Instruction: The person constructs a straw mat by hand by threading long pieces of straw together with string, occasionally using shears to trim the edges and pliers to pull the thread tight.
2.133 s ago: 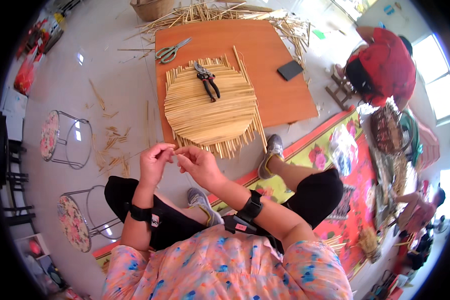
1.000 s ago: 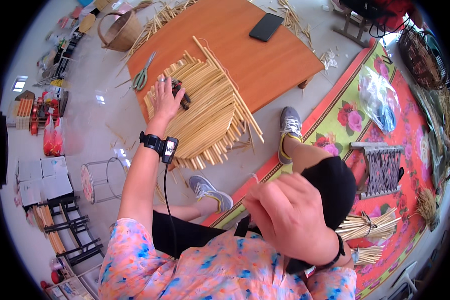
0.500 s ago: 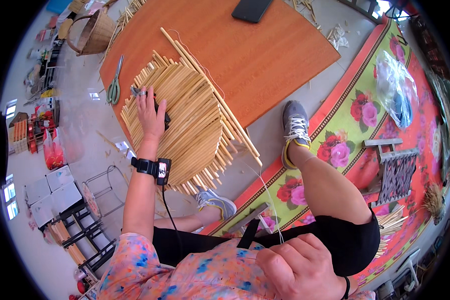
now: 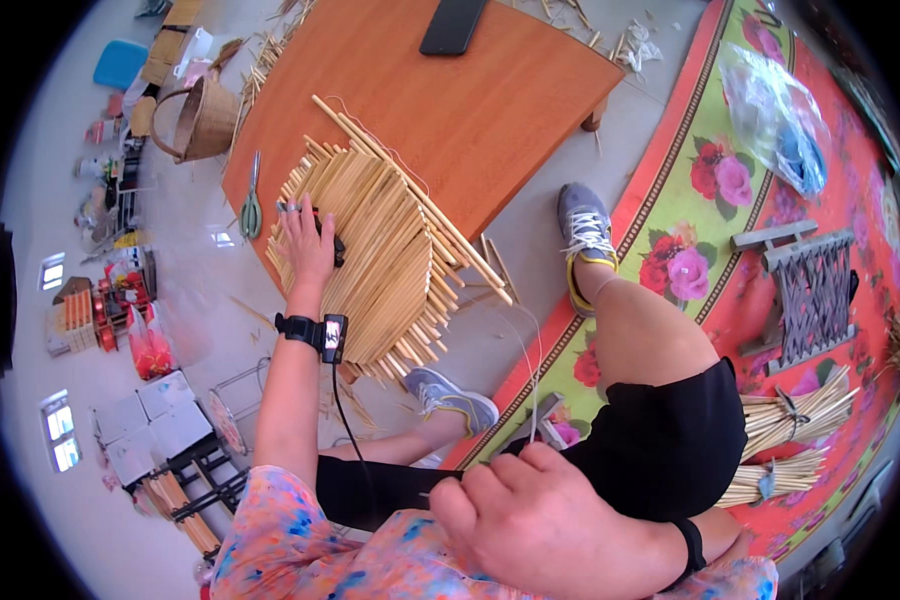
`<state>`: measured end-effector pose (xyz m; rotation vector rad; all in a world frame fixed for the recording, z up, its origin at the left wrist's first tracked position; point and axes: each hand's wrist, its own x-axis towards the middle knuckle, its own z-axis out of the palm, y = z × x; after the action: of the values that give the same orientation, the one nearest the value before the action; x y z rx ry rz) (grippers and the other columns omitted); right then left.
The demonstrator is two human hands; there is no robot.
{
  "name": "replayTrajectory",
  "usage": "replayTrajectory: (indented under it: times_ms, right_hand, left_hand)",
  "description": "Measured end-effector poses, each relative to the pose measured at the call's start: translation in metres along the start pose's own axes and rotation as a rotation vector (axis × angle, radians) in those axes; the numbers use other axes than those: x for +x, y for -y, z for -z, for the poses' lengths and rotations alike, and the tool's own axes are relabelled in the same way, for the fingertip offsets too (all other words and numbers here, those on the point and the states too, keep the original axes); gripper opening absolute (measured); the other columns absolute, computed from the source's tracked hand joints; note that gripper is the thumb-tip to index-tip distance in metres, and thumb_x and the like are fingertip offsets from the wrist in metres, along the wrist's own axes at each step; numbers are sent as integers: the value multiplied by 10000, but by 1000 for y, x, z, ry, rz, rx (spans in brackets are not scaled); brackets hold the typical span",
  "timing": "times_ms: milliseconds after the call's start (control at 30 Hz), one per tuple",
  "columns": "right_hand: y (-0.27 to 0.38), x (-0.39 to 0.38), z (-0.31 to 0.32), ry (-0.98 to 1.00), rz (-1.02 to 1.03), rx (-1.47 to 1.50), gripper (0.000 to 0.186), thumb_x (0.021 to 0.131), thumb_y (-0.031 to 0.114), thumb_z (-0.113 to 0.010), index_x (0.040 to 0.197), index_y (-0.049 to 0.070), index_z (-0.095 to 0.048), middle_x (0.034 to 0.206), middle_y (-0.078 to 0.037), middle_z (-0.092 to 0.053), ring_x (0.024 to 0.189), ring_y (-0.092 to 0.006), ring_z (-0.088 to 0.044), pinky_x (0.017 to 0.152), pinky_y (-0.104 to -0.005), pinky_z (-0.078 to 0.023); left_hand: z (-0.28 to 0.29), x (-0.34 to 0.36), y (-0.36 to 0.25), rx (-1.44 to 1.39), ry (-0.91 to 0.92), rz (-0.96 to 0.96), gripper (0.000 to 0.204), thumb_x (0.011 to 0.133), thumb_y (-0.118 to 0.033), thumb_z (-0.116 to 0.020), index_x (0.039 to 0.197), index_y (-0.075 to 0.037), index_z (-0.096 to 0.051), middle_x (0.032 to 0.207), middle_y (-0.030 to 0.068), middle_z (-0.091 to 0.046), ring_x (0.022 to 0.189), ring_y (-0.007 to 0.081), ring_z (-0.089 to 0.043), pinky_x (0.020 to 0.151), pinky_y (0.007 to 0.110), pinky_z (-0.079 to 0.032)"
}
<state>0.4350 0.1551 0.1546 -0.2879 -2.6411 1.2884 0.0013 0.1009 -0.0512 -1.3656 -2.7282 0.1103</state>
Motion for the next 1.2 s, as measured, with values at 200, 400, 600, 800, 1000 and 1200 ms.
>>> replayTrajectory:
  times_ms: [200,400,600,800,1000,1200]
  right_hand:
    - [-6,-4,1,-130,-29,-29,183,665,127,-654,806,79,-548,624,4,-435,542,-131,-492,521,-274,-360]
    - [-4,-11,14,-76,-107,103,171,714,94,-654,858,38,-580,735,-60,-533,666,-219,-549,619,-331,-426]
    - [-10,-7,15,-143,-107,204,201,711,119,-623,877,29,-552,730,-59,-469,652,-205,-501,607,-326,-390]
    - [-11,0,18,-159,-100,215,200,700,84,-634,871,11,-561,723,-68,-481,633,-214,-499,601,-335,-395]
    - [10,15,17,-30,97,248,184,751,84,-659,874,4,-549,710,-65,-508,585,-211,-483,570,-322,-393]
    - [33,20,-10,6,-225,151,106,745,-33,-644,784,17,-559,685,-84,-591,604,-247,-594,554,-299,-455]
  left_hand:
    - [8,-18,-47,-179,-87,-430,743,902,-414,-526,1438,19,-251,1520,231,-166,1410,388,-157,1099,580,-154]
    - [-4,-32,-102,-173,55,-416,835,886,-504,-512,1455,21,-198,1531,233,-128,1411,407,-143,1093,592,-165]
    - [-12,-28,-102,-163,62,-417,895,868,-582,-488,1470,0,-173,1541,214,-120,1413,410,-133,1084,608,-163]
    - [-12,-31,-104,-162,59,-398,911,850,-596,-505,1473,-16,-181,1538,212,-139,1414,396,-148,1086,602,-165]
    - [-7,-39,-93,-129,62,-331,922,844,-616,-492,1482,-36,-167,1548,184,-129,1434,350,-109,1119,567,-136]
    - [-6,-29,-99,-357,52,-363,894,860,-580,-496,1483,-35,-156,1554,171,-105,1443,303,-89,1154,504,-96]
